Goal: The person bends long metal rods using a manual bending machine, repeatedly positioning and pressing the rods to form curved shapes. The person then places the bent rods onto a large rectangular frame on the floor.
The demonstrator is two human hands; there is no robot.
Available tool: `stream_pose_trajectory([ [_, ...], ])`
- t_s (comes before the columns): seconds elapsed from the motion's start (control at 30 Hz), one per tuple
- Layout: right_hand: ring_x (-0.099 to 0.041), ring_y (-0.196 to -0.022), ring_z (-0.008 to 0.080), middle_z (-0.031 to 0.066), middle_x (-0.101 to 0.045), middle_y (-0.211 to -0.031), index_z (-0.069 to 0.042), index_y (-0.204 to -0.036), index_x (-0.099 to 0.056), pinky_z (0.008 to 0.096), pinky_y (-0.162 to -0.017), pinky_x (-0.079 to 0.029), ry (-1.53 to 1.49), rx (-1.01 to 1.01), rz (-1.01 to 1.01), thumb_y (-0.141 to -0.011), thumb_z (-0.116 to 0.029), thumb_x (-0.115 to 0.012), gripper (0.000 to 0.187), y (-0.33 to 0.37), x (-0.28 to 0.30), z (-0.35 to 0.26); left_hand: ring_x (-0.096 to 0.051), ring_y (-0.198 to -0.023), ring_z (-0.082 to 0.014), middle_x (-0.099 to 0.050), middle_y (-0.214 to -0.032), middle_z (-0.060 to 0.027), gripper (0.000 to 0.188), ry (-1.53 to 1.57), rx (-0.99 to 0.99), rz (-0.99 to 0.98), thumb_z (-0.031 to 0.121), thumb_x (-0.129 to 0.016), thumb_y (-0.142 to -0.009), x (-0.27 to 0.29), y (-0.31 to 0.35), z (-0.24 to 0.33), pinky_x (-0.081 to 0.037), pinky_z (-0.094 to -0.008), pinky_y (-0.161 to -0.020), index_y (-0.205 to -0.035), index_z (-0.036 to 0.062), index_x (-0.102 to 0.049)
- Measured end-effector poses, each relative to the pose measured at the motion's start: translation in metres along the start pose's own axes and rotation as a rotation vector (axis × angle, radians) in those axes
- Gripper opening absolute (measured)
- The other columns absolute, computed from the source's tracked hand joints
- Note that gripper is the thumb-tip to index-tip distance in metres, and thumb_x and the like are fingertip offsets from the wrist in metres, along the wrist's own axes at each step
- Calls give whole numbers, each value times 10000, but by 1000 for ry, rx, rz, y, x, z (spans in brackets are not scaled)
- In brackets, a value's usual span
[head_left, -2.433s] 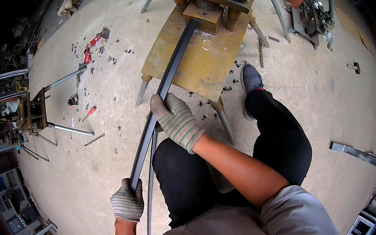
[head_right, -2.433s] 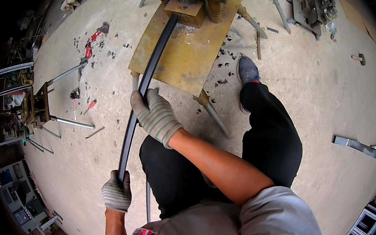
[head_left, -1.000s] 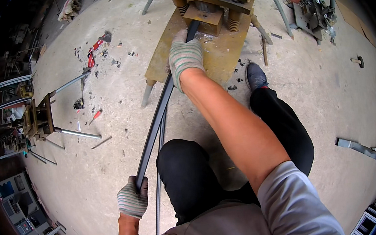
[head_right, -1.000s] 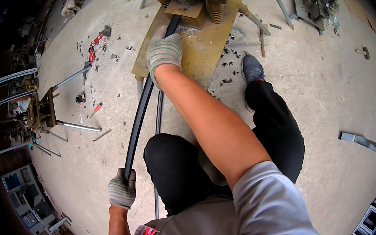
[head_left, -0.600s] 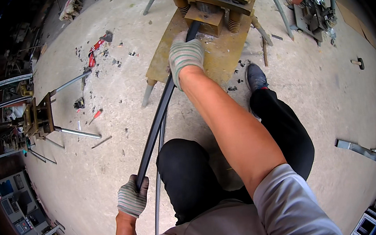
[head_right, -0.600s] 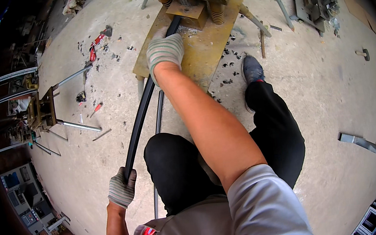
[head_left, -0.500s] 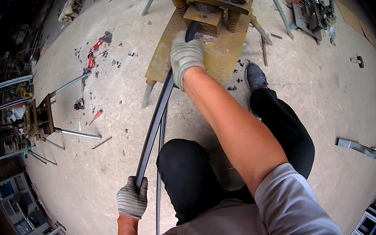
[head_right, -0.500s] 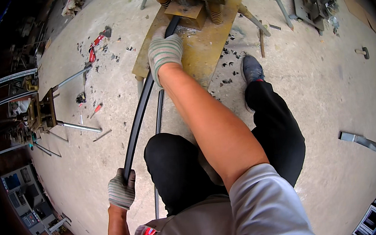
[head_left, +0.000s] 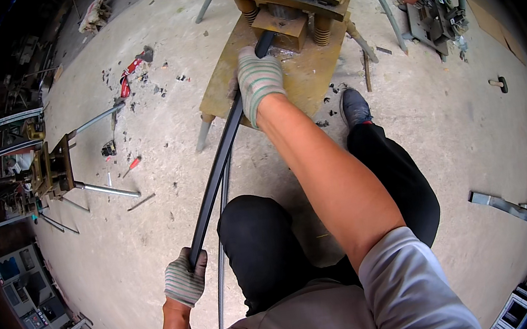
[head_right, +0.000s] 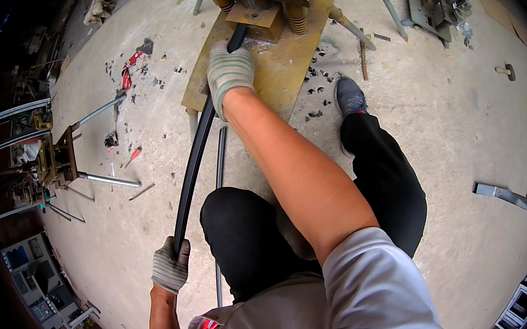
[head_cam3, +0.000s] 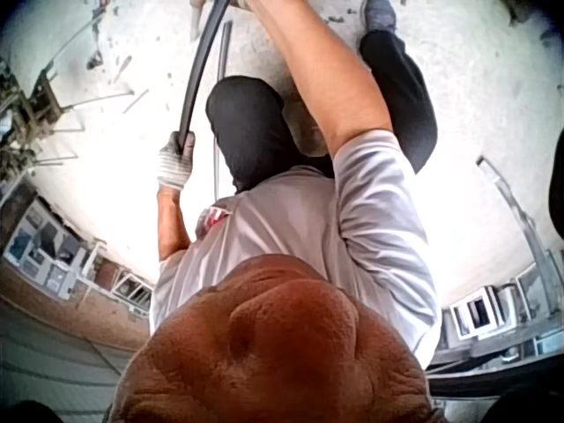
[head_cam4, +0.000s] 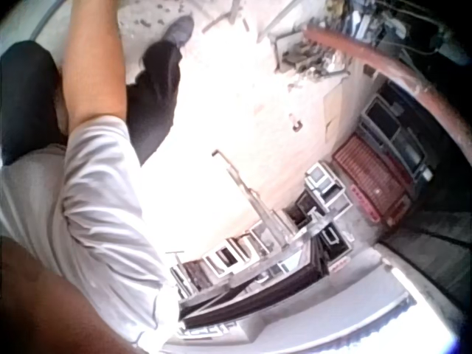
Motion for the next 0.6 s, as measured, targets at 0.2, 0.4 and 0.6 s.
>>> stream_pose_trajectory([
  [0.2,-735,-689,346,198,-730,-844,28,-1098,-652,457,-604,-586,134,-29,65,-1035,-422,-452,496,22,0,-18,-538,-568,-419,-555,-606,-224,398,29,-37,19,403,-644,-1017,-4,1,-7,-424,-472,-522,-913,23,-590],
  [0.4,-723,-760,338,173,-720,-845,23,-1095,-642,452,-648,-572,87,-28,42,-1033,-426,-451,491,18,-3,-11,-404,-514,-363,-503,-589,-217,438,65,-41,57,417,-638,-1023,-6,4,-9,-378,-455,-505,-869,16,-554],
  [0.6,-748,-785,371,210,-730,-864,18,-1104,-653,464,-670,-589,194,50,123,-1043,-420,-450,486,2,-3,-8,-606,-615,-470,-592,-622,-229,392,30,-49,10,408,-635,-1019,-6,-3,-7,-456,-488,-542,-924,29,-605],
])
Point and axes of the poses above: each hand's wrist, its own y-axis away from the middle knuckle, its own x-axis out of the back of the hand, z = x × y, the point moved 3 cm from there along -y, towards the middle knuckle
